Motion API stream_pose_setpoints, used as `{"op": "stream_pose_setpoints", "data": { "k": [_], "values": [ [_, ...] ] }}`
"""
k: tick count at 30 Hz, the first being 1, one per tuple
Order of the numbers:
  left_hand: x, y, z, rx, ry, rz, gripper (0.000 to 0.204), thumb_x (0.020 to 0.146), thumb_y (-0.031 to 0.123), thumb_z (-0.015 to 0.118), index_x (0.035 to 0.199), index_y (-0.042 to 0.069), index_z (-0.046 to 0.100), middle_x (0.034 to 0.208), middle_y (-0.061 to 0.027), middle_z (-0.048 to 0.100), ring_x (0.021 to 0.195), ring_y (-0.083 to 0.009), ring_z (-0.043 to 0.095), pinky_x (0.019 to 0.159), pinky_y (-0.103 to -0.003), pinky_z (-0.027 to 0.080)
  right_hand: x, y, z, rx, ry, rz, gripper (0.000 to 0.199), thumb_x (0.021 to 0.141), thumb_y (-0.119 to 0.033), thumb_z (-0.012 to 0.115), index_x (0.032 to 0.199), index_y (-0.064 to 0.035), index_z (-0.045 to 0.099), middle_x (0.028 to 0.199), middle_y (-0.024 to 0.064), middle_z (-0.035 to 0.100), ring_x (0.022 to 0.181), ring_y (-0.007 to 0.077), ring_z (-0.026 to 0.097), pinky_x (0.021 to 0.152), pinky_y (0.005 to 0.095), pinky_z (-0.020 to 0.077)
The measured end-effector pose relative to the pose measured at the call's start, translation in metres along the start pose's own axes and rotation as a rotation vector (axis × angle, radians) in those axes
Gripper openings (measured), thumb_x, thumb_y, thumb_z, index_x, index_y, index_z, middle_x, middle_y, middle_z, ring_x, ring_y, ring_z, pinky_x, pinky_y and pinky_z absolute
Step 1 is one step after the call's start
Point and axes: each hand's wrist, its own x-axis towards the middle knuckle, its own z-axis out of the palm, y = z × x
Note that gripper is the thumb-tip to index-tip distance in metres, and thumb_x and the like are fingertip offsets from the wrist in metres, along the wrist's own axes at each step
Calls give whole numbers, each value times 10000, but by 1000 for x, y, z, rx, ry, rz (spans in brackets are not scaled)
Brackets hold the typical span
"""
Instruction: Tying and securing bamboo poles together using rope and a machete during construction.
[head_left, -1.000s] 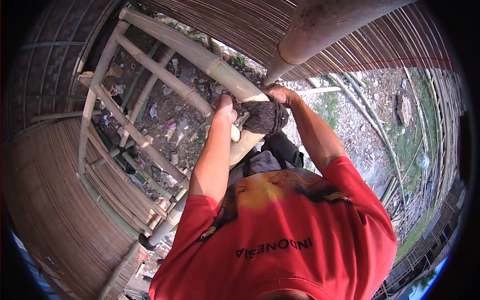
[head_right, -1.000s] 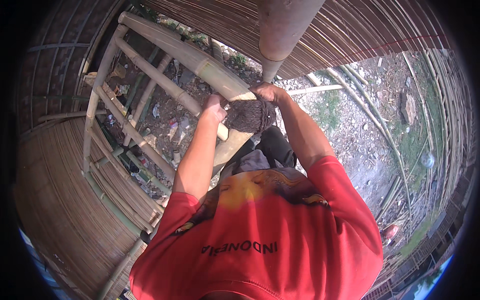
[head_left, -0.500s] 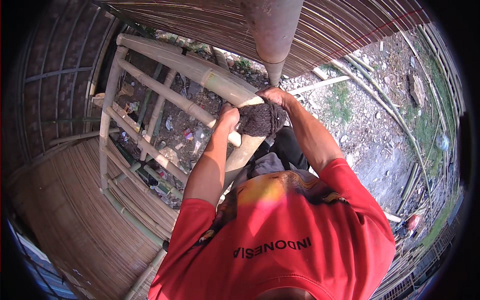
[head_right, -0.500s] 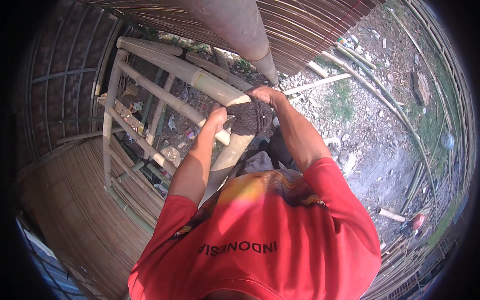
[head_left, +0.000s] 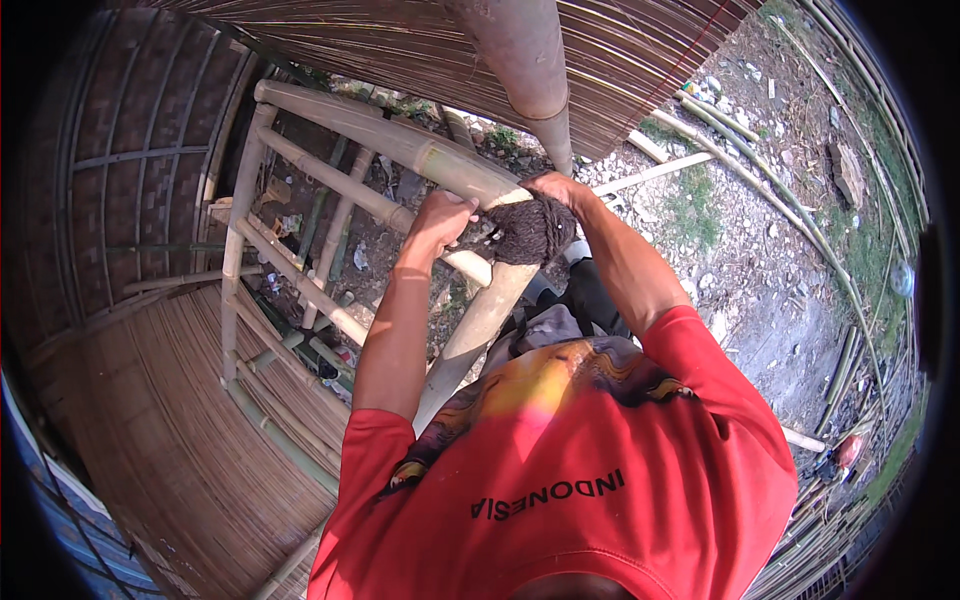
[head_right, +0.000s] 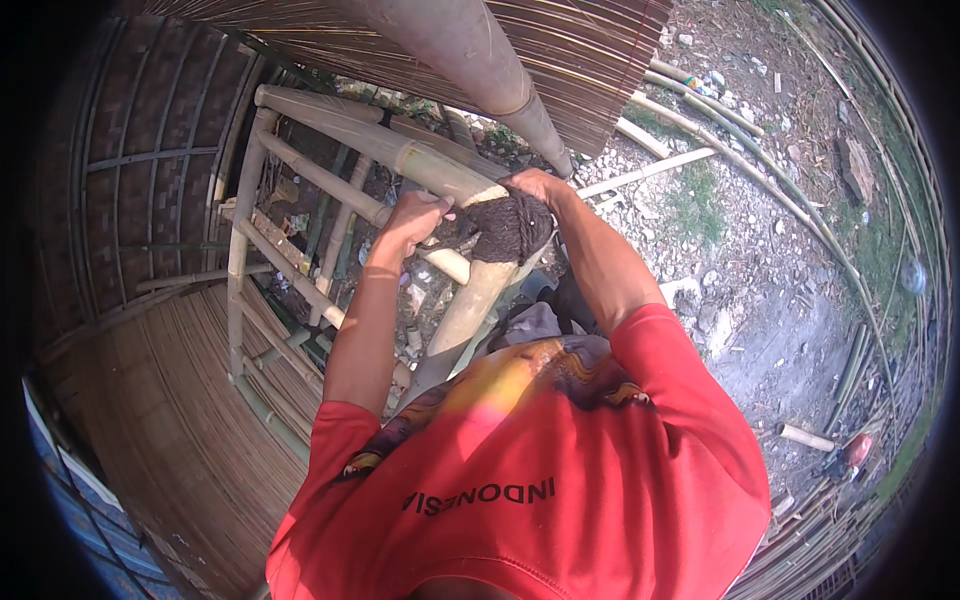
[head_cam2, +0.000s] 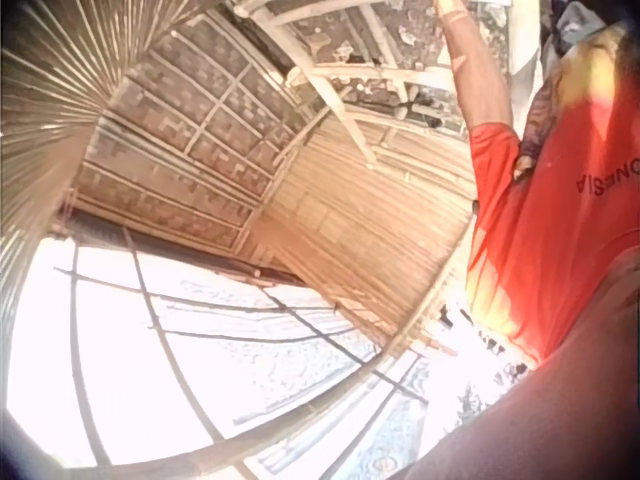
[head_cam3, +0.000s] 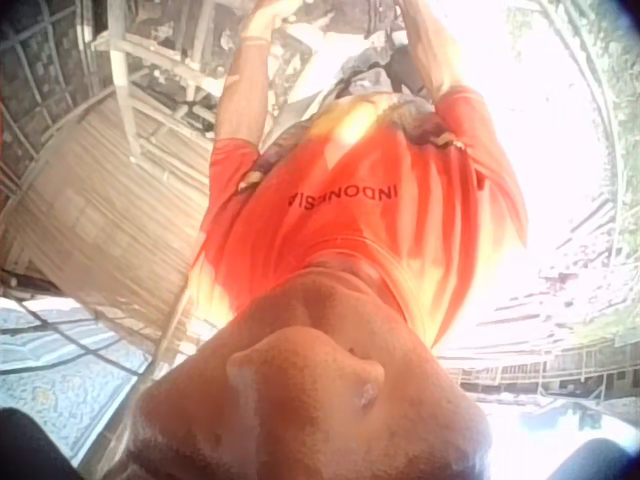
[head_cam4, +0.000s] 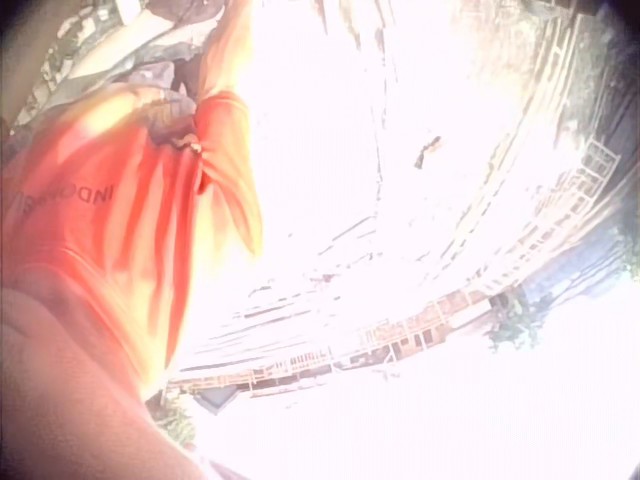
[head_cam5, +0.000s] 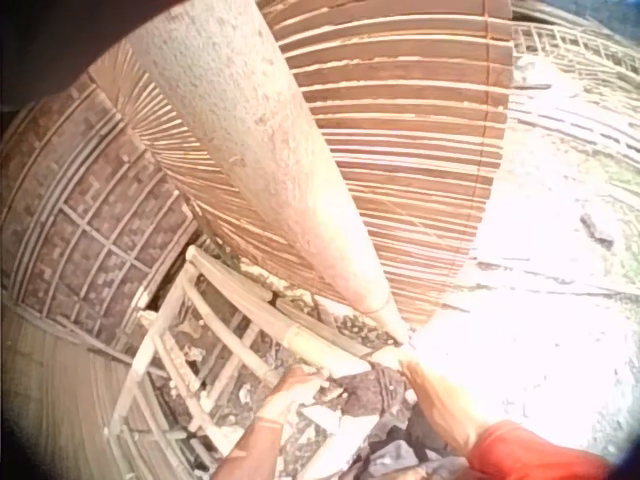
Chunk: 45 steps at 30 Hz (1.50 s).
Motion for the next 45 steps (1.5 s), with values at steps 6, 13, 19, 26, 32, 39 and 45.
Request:
{"op": "stream_pose_setpoints", "data": {
  "k": [6, 13, 19, 26, 32, 39, 45],
  "values": [
    [-20, -2, 16, -599, 82, -231, 99, 1005, 71, 535, 975, 23, 616, 741, -57, 578, 539, -81, 446, 409, -267, 332, 39, -82, 13, -132, 301, 640, 411, 937, -272, 724, 1250, -5, 701, 997, 110, 757, 880, 188, 691, 778, 327, 522],
    [-31, -3, 29, -982, 103, -265, 129, 988, -32, 407, 935, 9, 517, 743, -75, 513, 502, -93, 357, 450, -261, 359, 32, -250, 34, -3, 1431, 781, 373, 1030, -330, 655, 935, 23, 726, 725, 90, 677, 632, 143, 551, 637, 331, 472],
    [-22, 11, 45, -1283, 106, -335, 148, 971, -58, 369, 888, -1, 478, 722, -70, 455, 491, -121, 354, 463, -262, 366, 42, -332, 100, -404, 813, 430, 578, 913, -236, 744, 1375, 40, 534, 1218, 254, 625, 1153, 423, 607, 962, 478, 512],
    [-6, -3, 48, -1469, 116, -327, 149, 881, -134, 327, 900, -22, 423, 724, -65, 425, 456, -133, 310, 471, -277, 352, 33, -329, 89, 501, 545, 595, 363, 970, -275, 748, 1107, -2, 553, 997, 68, 674, 974, 144, 638, 877, 318, 497],
    [-6, -7, 50, -1444, 44, -276, 140, 918, -77, 311, 940, 4, 423, 743, -77, 403, 462, -144, 314, 470, -307, 359, 50, -324, 102, 222, 791, 654, 483, 933, -262, 788, 1244, 22, 552, 1261, 139, 577, 1093, 222, 653, 990, 357, 515],
    [-10, -32, 45, -1502, -67, -266, 129, 959, -48, 360, 888, 3, 456, 666, -49, 407, 433, -131, 306, 462, -302, 350, 58, -349, 118, -264, 586, 726, 400, 945, -315, 770, 1183, -12, 663, 963, 52, 675, 906, 155, 595, 803, 343, 491],
    [-11, -58, 29, -1512, -217, -263, 200, 944, -65, 408, 775, -10, 499, 660, -36, 422, 423, -125, 286, 465, -297, 350, 69, -360, 155, 302, 735, 582, 573, 983, -244, 749, 1447, 3, 521, 900, -31, 620, 732, 37, 476, 622, 228, 410]
  ]
}}
